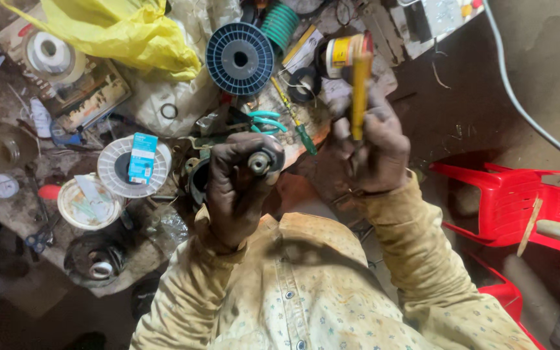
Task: The person sits at a cluttered workbench repairing a small water pump. They fit the impeller into the pump housing, press a metal shaft piece into place by hand, and use pliers to grip and work on the shaft assembly, turning the parts to seat them.
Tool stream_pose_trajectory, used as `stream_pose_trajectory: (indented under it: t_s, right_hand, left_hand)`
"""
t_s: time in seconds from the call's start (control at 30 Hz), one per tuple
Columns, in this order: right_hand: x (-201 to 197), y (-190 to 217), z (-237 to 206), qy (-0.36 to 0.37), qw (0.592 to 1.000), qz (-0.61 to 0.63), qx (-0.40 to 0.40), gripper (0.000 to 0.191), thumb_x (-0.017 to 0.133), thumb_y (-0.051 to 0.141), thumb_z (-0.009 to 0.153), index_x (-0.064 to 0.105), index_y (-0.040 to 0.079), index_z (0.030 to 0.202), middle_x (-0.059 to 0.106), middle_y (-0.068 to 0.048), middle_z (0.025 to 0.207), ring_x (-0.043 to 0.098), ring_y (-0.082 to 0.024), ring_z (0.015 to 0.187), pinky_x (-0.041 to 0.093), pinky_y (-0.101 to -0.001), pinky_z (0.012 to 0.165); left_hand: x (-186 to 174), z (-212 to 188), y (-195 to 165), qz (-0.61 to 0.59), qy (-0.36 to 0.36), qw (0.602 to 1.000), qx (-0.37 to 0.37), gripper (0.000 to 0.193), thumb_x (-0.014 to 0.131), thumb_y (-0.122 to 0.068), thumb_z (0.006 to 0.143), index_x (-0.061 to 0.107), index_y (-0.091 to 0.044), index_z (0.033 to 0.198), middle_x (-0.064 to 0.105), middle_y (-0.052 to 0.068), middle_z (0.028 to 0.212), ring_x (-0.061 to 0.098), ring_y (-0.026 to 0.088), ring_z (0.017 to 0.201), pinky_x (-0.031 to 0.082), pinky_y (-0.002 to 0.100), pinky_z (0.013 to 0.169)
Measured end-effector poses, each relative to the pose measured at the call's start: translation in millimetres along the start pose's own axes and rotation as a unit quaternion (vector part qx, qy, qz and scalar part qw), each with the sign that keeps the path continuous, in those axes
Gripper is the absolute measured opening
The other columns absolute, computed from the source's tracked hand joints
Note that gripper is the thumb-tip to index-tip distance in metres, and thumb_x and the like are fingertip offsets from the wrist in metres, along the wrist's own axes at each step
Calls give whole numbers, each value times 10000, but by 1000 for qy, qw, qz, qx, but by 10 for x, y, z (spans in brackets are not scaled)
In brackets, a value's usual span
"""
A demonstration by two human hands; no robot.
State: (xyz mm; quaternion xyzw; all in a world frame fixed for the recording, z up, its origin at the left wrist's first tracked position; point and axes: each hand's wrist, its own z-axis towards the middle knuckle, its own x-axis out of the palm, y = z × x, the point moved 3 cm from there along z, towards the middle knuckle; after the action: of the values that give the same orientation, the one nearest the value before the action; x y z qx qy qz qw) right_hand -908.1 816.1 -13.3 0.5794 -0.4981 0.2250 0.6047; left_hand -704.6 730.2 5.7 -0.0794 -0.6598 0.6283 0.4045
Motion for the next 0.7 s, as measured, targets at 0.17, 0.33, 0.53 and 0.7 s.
stream_pose_trajectory:
  t_s: [0.17,0.33,0.53,0.7]
  right_hand:
    - [222,108,-61,1,999,42,-35,467,714,14,976,448,163,1330,569,-160,1171,619,-156,894,547,-296,777]
    - [600,185,-34,44,976,-140,-162,318,689,84,1008,491,149,1248,524,-96,1066,564,-192,917,490,-342,817]
    - [888,366,-115,-86,970,-94,-209,720,606,252,1021,207,334,1615,474,-185,1102,486,-216,747,451,-350,666]
    - [1114,241,-269,-105,945,-175,-254,880,606,355,1014,5,385,1656,457,-168,1092,460,-205,701,412,-367,635]
  left_hand:
    - [-15,-1,59,-1,-16,1000,-6,317,663,38,1059,504,-35,1323,570,90,1264,570,126,1108,501,283,1038]
    - [-5,21,92,-47,-19,999,-7,333,682,60,1059,518,-49,1328,574,88,1255,577,119,1099,500,274,1017]
    - [20,6,60,-39,-14,999,13,293,678,82,1043,529,-39,1265,583,84,1260,582,122,1135,497,278,1057]
    - [34,-28,77,-47,-14,999,-17,367,685,75,1026,528,-37,1338,579,102,1302,588,144,1180,494,301,1087]
